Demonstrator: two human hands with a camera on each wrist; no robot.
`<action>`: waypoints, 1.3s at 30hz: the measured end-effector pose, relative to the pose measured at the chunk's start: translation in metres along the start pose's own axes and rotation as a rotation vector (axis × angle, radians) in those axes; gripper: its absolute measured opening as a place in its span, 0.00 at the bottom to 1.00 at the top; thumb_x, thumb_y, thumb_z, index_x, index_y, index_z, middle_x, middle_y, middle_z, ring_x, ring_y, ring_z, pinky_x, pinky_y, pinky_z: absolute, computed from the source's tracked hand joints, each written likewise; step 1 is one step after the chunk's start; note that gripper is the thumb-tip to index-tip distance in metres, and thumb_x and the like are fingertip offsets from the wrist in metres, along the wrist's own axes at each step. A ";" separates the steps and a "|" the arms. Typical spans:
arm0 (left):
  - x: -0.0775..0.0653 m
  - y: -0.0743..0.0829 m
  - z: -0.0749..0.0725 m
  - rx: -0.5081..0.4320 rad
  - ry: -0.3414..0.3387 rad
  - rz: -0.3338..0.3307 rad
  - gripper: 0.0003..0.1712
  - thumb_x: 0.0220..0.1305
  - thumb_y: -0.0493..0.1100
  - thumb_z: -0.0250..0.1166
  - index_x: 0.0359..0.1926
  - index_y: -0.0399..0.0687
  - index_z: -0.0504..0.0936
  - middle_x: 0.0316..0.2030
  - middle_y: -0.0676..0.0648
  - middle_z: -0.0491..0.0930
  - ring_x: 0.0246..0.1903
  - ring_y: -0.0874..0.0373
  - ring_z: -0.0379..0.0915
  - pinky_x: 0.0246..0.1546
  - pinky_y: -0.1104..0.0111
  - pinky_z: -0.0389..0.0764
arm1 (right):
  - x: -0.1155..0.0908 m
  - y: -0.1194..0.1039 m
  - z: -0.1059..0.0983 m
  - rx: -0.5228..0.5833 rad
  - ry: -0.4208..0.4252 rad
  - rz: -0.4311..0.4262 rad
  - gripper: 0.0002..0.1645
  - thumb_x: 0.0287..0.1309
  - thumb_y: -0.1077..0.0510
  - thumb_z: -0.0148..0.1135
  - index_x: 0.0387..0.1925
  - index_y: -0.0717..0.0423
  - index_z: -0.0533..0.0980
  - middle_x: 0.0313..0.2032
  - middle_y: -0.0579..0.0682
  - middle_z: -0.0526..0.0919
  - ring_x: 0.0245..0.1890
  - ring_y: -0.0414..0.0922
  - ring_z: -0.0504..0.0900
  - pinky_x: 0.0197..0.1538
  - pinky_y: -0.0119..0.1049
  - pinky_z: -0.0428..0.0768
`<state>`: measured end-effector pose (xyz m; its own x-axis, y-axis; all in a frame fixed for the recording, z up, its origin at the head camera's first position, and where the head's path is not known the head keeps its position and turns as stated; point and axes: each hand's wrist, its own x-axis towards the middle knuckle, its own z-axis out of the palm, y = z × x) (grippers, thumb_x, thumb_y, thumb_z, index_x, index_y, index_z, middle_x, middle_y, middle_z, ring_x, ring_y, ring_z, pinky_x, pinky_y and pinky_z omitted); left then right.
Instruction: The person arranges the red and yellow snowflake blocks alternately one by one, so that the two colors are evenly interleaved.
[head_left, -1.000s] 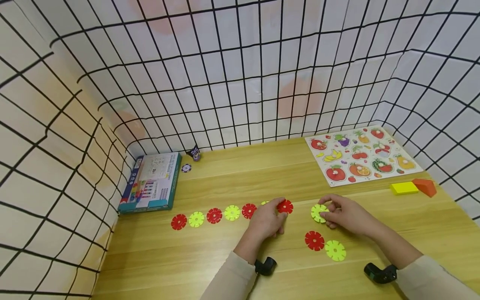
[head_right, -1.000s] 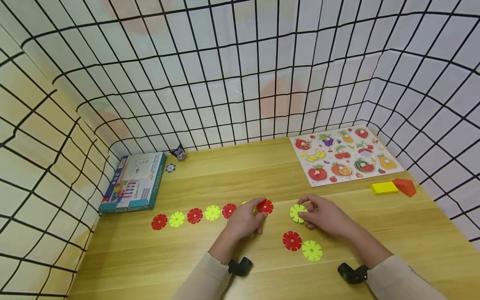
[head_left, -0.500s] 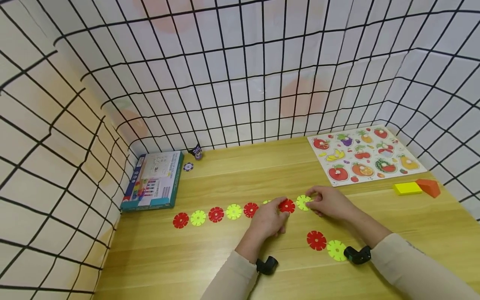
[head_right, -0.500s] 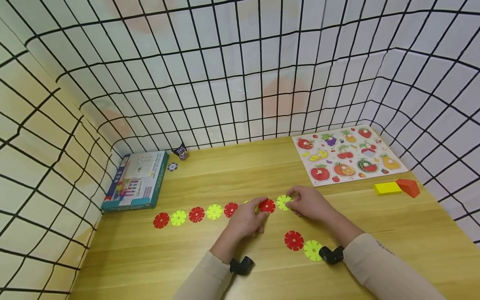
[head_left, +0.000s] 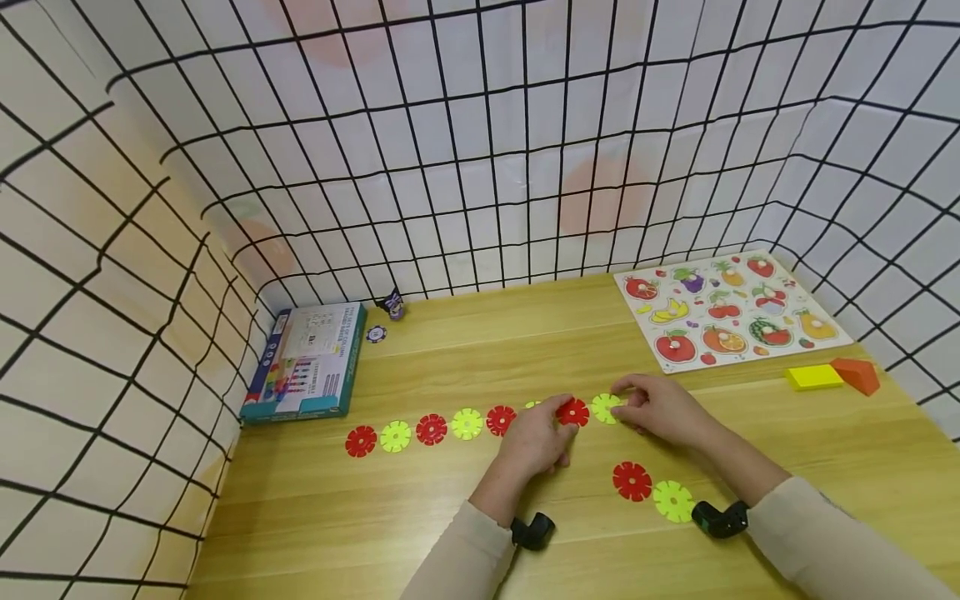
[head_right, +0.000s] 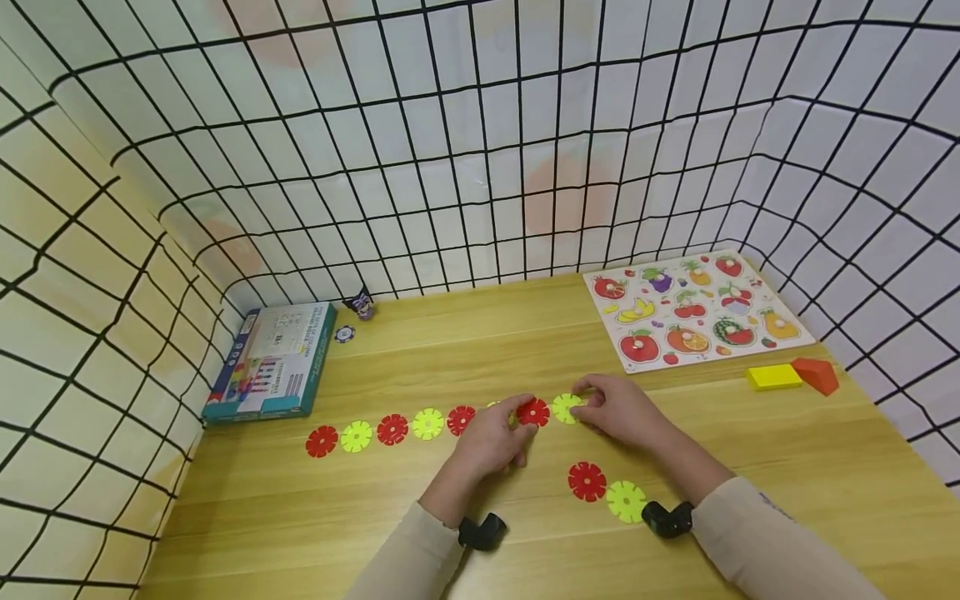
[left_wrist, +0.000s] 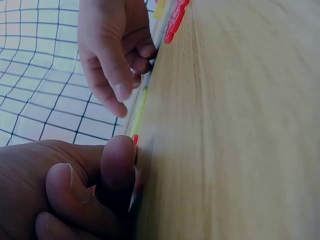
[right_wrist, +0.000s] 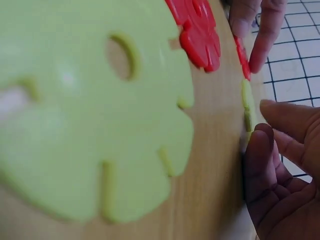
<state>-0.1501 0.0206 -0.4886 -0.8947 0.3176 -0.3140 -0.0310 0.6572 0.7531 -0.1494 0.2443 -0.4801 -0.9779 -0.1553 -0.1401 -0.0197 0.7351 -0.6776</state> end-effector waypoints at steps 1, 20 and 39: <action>0.000 0.000 0.000 0.000 -0.002 -0.002 0.28 0.60 0.51 0.63 0.61 0.73 0.68 0.07 0.52 0.74 0.05 0.55 0.67 0.08 0.66 0.66 | -0.004 0.000 0.000 0.003 0.001 -0.011 0.23 0.51 0.46 0.67 0.47 0.50 0.76 0.25 0.46 0.75 0.23 0.43 0.71 0.27 0.34 0.71; -0.009 -0.002 0.004 -0.007 0.009 0.168 0.27 0.61 0.53 0.61 0.61 0.73 0.67 0.11 0.56 0.75 0.09 0.59 0.70 0.13 0.67 0.70 | -0.079 -0.007 0.015 -0.210 -0.142 -0.161 0.25 0.39 0.36 0.70 0.40 0.37 0.75 0.34 0.36 0.69 0.37 0.41 0.64 0.39 0.34 0.70; 0.017 0.025 0.034 0.101 0.069 0.198 0.25 0.62 0.52 0.60 0.60 0.69 0.69 0.05 0.59 0.71 0.03 0.62 0.66 0.17 0.71 0.69 | -0.062 0.032 -0.039 0.273 0.036 0.138 0.29 0.56 0.43 0.61 0.52 0.57 0.68 0.31 0.56 0.75 0.25 0.48 0.81 0.30 0.37 0.80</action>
<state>-0.1510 0.0663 -0.4949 -0.9073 0.4020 -0.1234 0.1894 0.6527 0.7335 -0.0978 0.3033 -0.4652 -0.9742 -0.0392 -0.2223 0.1661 0.5425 -0.8235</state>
